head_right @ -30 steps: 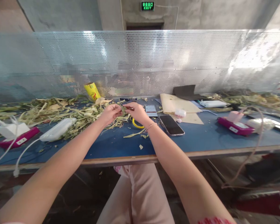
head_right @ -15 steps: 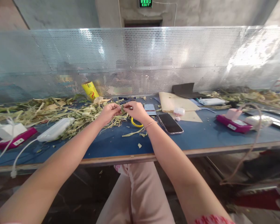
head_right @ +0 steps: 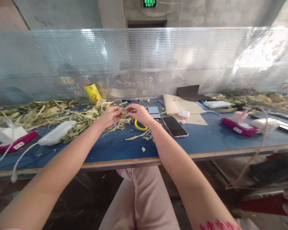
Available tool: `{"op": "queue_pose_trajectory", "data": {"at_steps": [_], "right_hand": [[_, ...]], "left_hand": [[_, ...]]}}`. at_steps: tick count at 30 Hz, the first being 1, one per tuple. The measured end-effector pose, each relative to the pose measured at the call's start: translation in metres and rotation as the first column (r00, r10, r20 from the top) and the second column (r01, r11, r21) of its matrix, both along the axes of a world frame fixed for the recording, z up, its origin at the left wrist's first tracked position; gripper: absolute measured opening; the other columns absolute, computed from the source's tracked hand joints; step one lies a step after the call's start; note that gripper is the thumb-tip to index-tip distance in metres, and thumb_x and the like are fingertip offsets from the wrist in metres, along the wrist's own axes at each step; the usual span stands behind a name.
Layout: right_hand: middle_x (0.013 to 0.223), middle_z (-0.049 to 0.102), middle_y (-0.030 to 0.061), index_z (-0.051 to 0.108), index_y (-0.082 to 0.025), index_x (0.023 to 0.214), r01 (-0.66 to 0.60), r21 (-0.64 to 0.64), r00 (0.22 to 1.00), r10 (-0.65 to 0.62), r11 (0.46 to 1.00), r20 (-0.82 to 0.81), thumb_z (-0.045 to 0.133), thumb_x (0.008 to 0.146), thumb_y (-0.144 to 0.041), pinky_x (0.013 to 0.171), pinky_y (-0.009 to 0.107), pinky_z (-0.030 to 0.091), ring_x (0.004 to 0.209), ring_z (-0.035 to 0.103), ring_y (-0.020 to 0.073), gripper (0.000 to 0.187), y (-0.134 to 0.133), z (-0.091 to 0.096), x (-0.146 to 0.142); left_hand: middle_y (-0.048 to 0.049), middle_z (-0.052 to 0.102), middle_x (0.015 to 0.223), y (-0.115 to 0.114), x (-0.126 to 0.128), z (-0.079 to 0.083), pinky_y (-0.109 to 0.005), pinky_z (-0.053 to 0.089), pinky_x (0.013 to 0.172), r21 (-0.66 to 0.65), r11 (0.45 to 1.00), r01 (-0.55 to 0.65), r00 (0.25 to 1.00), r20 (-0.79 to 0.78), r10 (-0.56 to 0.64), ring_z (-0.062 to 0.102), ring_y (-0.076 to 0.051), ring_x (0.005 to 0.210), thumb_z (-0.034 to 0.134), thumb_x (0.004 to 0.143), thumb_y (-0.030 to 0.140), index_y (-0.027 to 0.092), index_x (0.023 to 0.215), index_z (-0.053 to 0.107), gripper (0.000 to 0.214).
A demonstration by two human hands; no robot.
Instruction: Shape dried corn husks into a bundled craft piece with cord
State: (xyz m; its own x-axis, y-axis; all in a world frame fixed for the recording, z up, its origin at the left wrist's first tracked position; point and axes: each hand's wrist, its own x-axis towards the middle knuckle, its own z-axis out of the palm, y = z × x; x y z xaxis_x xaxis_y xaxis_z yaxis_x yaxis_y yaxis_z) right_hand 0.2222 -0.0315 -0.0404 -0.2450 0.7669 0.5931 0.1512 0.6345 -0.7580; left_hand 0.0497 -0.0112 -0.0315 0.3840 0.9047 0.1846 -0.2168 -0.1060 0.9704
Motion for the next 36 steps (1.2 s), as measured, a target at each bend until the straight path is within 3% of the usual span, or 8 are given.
{"op": "queue_pose_trajectory", "data": {"at_steps": [6,13,26,36], "right_hand": [[0.085,0.065,0.0031,0.063,-0.018,0.084,-0.095,-0.001,0.995,0.094,0.996,-0.040,0.068,0.062,-0.026,0.078,0.032,0.049,0.085,0.060,0.0144,0.024,-0.002,0.002,0.000],[0.084,0.065,0.0030,0.063,-0.018,0.084,-0.014,0.010,0.998,0.015,1.000,-0.067,0.066,0.064,-0.030,0.074,0.030,0.049,0.083,0.059,0.0136,0.023,0.003,-0.004,-0.003],[0.083,0.064,0.0034,0.059,-0.019,0.088,0.044,0.014,0.995,-0.042,0.999,-0.095,0.064,0.064,-0.025,0.072,0.028,0.050,0.080,0.060,0.0138,0.024,0.000,-0.007,-0.007],[0.085,0.068,0.0044,0.067,-0.018,0.081,0.228,0.066,0.974,-0.229,0.971,0.003,0.056,0.066,-0.017,0.074,0.031,0.051,0.080,0.062,0.0158,0.018,-0.003,-0.006,-0.013]], "left_hand": [[0.0002,0.059,0.057,-0.003,-0.001,0.001,-0.023,0.053,0.060,-0.019,0.999,0.043,0.999,0.034,-0.043,0.058,-0.008,0.052,0.077,0.058,0.024,0.010,0.066,0.057,0.026],[0.0024,0.057,0.053,-0.005,0.001,0.004,-0.021,0.052,0.058,-0.018,0.998,0.064,0.996,0.057,-0.063,0.057,-0.007,0.051,0.079,0.053,0.025,0.011,0.063,0.055,0.029],[0.0031,0.056,0.055,-0.007,-0.002,0.006,-0.023,0.049,0.060,0.125,0.991,0.052,0.996,-0.074,-0.043,0.055,-0.007,0.052,0.078,0.052,0.033,0.012,0.063,0.054,0.034],[0.0030,0.056,0.057,-0.001,0.004,-0.001,-0.025,0.049,0.064,0.217,0.970,-0.106,0.984,-0.119,0.134,0.054,-0.007,0.054,0.075,0.056,0.038,0.013,0.065,0.052,0.035]]}}
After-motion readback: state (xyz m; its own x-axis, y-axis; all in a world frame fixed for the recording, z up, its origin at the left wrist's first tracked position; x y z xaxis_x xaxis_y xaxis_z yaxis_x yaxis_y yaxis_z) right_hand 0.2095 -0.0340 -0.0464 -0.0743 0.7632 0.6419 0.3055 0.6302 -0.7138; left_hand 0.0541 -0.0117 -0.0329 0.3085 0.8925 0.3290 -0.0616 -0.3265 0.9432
